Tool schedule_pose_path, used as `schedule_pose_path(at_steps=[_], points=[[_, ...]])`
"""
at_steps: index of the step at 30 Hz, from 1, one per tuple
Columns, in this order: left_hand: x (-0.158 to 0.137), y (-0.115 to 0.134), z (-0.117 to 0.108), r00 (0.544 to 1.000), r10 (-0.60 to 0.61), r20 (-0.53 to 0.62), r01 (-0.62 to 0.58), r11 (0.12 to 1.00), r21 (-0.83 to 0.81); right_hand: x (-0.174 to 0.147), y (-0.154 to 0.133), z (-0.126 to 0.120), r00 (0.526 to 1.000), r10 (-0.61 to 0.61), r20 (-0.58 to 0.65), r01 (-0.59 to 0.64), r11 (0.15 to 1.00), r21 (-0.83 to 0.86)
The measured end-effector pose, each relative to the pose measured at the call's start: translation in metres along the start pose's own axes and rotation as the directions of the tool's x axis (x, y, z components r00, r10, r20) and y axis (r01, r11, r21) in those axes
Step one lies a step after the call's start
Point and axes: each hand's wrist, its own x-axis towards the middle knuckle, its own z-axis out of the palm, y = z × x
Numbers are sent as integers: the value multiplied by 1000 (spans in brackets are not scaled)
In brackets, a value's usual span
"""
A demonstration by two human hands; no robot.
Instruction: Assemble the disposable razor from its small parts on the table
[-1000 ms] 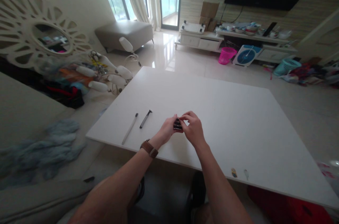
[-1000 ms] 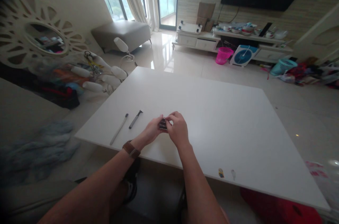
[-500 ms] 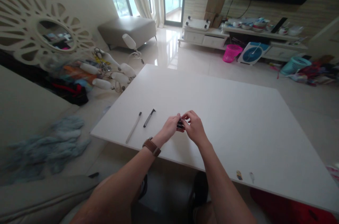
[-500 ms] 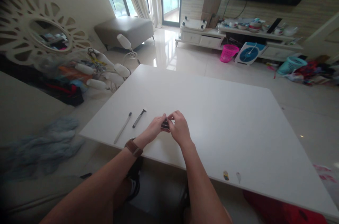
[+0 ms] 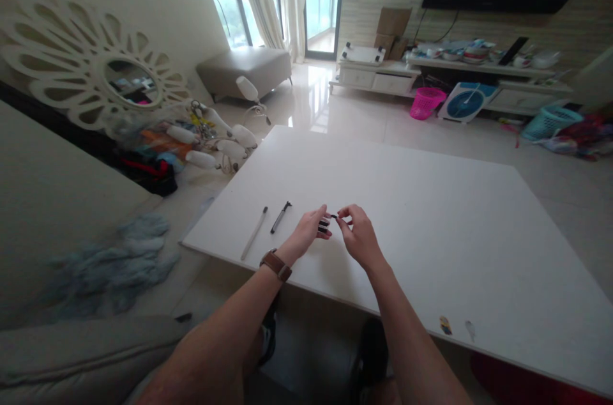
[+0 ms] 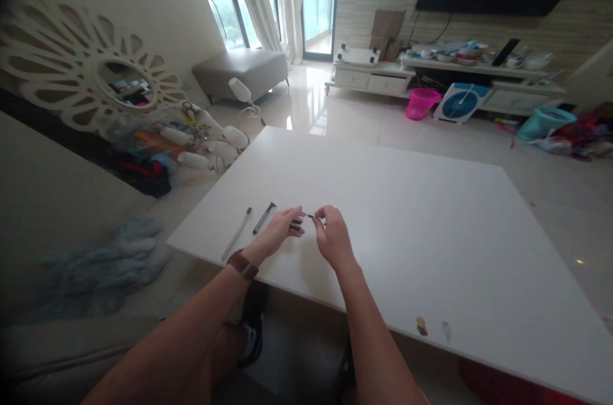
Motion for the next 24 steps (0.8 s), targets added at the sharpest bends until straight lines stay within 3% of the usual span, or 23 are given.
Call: schedule_pose_path(at_steps=[3, 5, 10, 12, 14, 18, 21, 24], points=[[3, 7, -32, 984, 107, -143, -77, 977, 196, -1, -2, -2, 998, 59, -10, -59, 997, 45], [5, 10, -66, 940, 182, -288, -77, 937, 341, -2, -2, -3, 997, 81, 7, -82, 994, 67], [2, 1, -166, 783, 238, -575, 69, 885, 460, -4, -2, -5, 996, 86, 1, -86, 995, 42], [-1, -7, -200, 754, 215, -621, 148, 865, 479, -4, -1, -6, 997, 76, 4, -76, 997, 22], [-3, -14, -225, 730, 245, -638, 234, 788, 570, -4, 0, -8, 998, 69, 13, -69, 997, 16], [-3, -27, -249, 706, 317, -633, 393, 568, 723, -3, 1, -9, 997, 67, 29, -68, 998, 19], [-1, -35, -252, 695, 298, -654, 479, 487, 730, -4, 1, -9, 997, 61, 43, -61, 998, 11], [-1, -42, -253, 694, 281, -663, 510, 459, 728, -3, 2, -9, 997, 54, 49, -55, 998, 5]])
